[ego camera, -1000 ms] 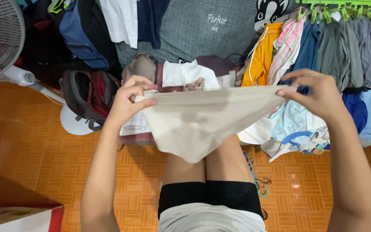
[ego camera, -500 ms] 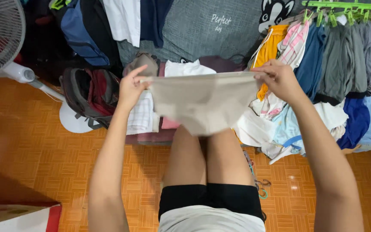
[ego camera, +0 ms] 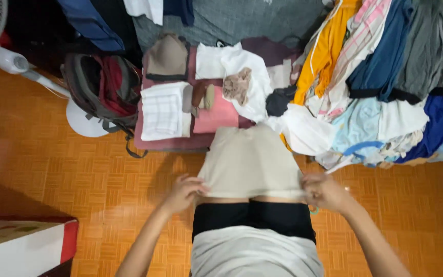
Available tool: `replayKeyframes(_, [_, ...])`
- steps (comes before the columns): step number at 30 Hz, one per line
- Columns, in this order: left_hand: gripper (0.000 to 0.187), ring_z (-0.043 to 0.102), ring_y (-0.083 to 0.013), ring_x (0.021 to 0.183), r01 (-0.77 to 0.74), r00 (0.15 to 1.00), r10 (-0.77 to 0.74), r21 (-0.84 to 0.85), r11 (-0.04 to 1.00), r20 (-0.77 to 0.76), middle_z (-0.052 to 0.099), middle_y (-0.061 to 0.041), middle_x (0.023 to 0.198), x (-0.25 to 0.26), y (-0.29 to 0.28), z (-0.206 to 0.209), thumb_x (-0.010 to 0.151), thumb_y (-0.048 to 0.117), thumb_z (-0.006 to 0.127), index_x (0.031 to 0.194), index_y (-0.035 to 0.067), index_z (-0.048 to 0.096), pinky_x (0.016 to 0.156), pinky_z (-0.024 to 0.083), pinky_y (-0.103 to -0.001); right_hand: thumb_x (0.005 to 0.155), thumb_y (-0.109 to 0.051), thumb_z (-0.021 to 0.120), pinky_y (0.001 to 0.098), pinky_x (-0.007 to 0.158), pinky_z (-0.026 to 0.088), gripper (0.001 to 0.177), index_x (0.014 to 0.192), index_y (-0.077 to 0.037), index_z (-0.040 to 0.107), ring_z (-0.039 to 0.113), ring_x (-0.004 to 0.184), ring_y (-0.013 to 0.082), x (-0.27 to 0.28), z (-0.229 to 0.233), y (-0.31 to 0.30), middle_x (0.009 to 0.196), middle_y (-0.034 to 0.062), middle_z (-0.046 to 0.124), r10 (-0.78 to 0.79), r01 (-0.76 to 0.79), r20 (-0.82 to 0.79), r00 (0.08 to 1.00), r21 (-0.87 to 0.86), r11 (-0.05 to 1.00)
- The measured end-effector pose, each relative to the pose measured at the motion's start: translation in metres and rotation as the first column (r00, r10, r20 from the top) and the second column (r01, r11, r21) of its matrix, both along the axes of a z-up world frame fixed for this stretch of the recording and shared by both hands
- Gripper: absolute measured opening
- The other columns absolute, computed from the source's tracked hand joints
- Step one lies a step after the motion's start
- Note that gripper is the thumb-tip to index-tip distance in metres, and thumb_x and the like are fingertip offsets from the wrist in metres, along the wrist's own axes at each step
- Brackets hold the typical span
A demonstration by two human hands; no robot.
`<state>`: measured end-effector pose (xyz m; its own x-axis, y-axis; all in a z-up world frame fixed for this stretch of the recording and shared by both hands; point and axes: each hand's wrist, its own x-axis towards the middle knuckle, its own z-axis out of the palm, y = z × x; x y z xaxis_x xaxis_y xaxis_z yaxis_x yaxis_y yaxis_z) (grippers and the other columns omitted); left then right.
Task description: Folding various articles of clothing including underwear and shorts.
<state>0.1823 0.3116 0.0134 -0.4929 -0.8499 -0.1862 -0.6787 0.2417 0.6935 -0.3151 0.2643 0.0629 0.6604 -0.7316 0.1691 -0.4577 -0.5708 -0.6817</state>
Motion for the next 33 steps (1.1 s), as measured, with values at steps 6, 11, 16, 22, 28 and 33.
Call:
replayKeyframes(6, [0.043, 0.054, -0.0243, 0.127, -0.14, 0.99, 0.139, -0.128, 0.982, -0.016, 0.065, -0.001, 0.13, -0.014, 0.027, 0.007, 0.079, 0.012, 0.077, 0.122, 0.015, 0.07, 0.115, 0.028, -0.055, 0.066, -0.033, 0.094, 0.0371, 0.079, 0.053, 0.042, 0.096, -0.014, 0.072, 0.07, 0.09, 0.0255, 0.034, 0.048, 0.033, 0.091, 0.0051, 0.073, -0.107, 0.332, -0.476, 0.873, 0.419, 0.845])
replayKeyframes(11, [0.027, 0.059, -0.0193, 0.128, -0.089, 0.992, 0.11, -0.266, 0.96, 0.066, 0.069, 0.004, 0.128, -0.009, 0.028, -0.013, 0.081, 0.01, 0.075, 0.106, 0.019, 0.074, 0.118, 0.029, -0.052, 0.07, -0.016, 0.082, 0.0408, 0.085, 0.053, 0.037, 0.108, -0.014, 0.078, 0.067, 0.097, 0.0282, 0.02, 0.014, 0.047, 0.104, 0.006, 0.072, -0.091, 0.105, -0.197, 0.976, 0.062, 0.993])
replayKeyframes(16, [0.023, 0.057, -0.0213, 0.134, -0.096, 0.993, 0.119, -0.436, 0.895, 0.025, 0.073, 0.004, 0.127, -0.005, 0.028, -0.035, 0.085, 0.007, 0.072, 0.102, 0.022, 0.074, 0.119, 0.027, -0.052, 0.067, -0.019, 0.083, 0.0436, 0.091, 0.047, 0.028, 0.094, -0.016, 0.078, 0.066, 0.109, 0.0304, 0.009, 0.005, 0.053, 0.111, 0.0032, 0.073, -0.122, 0.098, -0.238, 0.964, -0.11, 0.989])
replayKeyframes(22, [0.023, 0.077, -0.0151, 0.087, -0.324, 0.931, 0.302, -0.086, 0.942, -0.203, 0.08, 0.0, 0.095, -0.007, 0.029, -0.052, 0.099, 0.016, 0.061, 0.119, 0.015, 0.073, 0.127, 0.032, -0.052, 0.074, -0.012, 0.073, 0.0412, 0.094, 0.047, 0.016, 0.09, -0.009, 0.071, 0.068, 0.11, 0.0284, -0.018, -0.056, 0.058, 0.111, 0.0054, 0.075, -0.199, 0.195, -0.058, 0.978, -0.064, 0.979])
replayKeyframes(28, [0.02, 0.059, -0.0224, 0.072, -0.629, 0.679, 0.605, 0.095, 0.771, -0.415, 0.062, -0.01, 0.081, -0.043, 0.02, -0.105, 0.111, 0.021, 0.055, 0.099, 0.006, 0.062, 0.066, 0.047, -0.034, 0.105, -0.014, 0.059, 0.0342, 0.068, 0.052, 0.017, 0.117, -0.007, 0.069, 0.054, 0.077, 0.0184, -0.003, -0.141, 0.049, 0.087, 0.0191, 0.054, -0.705, 0.572, -0.01, 0.709, 0.594, 0.567])
replayKeyframes(33, [0.018, 0.061, -0.024, 0.071, -0.674, 0.731, 0.657, -0.348, 0.651, -0.185, 0.062, -0.006, 0.074, -0.054, 0.014, -0.117, 0.098, 0.024, 0.07, 0.092, 0.008, 0.063, 0.071, 0.045, -0.041, 0.085, -0.014, 0.073, 0.0351, 0.076, 0.052, 0.031, 0.108, -0.004, 0.055, 0.065, 0.085, 0.0188, 0.021, -0.106, 0.042, 0.097, 0.0096, 0.068, -0.787, 0.725, 0.046, 0.616, 0.358, 0.588])
